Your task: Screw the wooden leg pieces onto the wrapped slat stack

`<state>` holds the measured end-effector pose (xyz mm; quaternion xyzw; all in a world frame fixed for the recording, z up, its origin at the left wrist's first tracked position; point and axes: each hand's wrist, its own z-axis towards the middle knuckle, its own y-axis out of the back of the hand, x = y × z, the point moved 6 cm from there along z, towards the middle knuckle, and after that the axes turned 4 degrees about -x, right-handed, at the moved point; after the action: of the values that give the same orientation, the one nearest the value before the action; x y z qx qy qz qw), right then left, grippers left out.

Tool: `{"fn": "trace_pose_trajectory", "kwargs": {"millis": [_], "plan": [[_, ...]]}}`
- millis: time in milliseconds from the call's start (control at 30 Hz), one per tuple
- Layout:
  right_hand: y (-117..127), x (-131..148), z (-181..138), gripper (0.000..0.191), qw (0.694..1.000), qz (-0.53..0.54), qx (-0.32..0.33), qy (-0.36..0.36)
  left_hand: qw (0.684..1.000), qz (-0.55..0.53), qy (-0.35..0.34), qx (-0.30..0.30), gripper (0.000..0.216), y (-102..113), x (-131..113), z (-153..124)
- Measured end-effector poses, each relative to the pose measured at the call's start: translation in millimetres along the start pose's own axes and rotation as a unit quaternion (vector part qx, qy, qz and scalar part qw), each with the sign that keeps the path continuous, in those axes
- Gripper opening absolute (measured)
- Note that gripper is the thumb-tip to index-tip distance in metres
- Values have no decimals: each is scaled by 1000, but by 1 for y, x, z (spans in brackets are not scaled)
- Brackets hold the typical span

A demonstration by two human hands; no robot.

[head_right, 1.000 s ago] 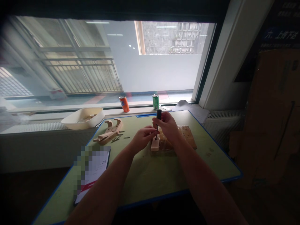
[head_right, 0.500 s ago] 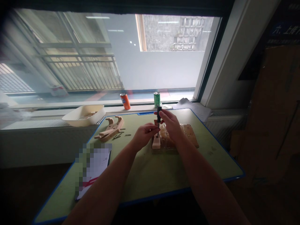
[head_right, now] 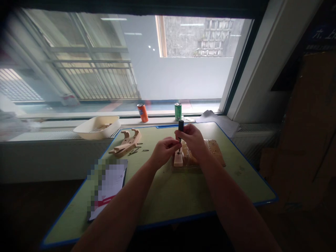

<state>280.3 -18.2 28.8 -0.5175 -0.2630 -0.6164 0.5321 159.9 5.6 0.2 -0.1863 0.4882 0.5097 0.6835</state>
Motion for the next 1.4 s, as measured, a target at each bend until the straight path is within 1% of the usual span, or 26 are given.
{"fn": "trace_pose_trajectory", "kwargs": {"millis": [100,200,267,433,533,633,767,900,967,1033,1133,1167,1200,1233,1300,1400], "plan": [[1,3,1,14,1000,19,17,14,1000,-2,-24,4,19,-2,-2,2],[0,3,1,21,998,38,57,16,1000,3,-27,14,18,-2,-1,3],[-1,1,1,23,996,45,75,8,999,2,-28,32,19,-2,-1,4],[-4,-1,0,27,996,48,81,-6,997,2,-37,64,20,-3,-4,3],[-5,0,-1,22,994,61,87,-9,997,10,-44,69,19,-4,-5,3],[-5,0,-2,19,996,36,77,-6,997,0,-38,67,20,-4,-4,3],[-2,1,1,12,999,5,43,19,998,-25,-8,65,26,-1,1,2],[0,1,2,18,999,9,35,19,998,-29,9,62,26,1,4,1],[0,1,1,19,999,2,31,9,999,-24,8,35,24,5,1,2],[0,2,-1,21,1000,-7,28,0,999,-19,0,-26,23,13,-7,2],[-3,4,-3,20,999,-7,37,-9,991,-2,-6,-132,27,26,-25,5],[-5,4,-3,19,999,-5,43,-11,989,10,-3,-151,30,29,-32,8],[-6,4,-3,19,999,-2,49,-13,988,26,0,-155,35,30,-39,13],[-6,4,-2,20,999,0,52,-14,988,49,2,-146,40,30,-47,20],[-7,3,-1,21,998,-1,56,-14,989,109,-2,-100,44,26,-64,38],[-7,2,1,24,998,-11,57,-16,975,220,-16,-6,31,17,-88,64]]}}
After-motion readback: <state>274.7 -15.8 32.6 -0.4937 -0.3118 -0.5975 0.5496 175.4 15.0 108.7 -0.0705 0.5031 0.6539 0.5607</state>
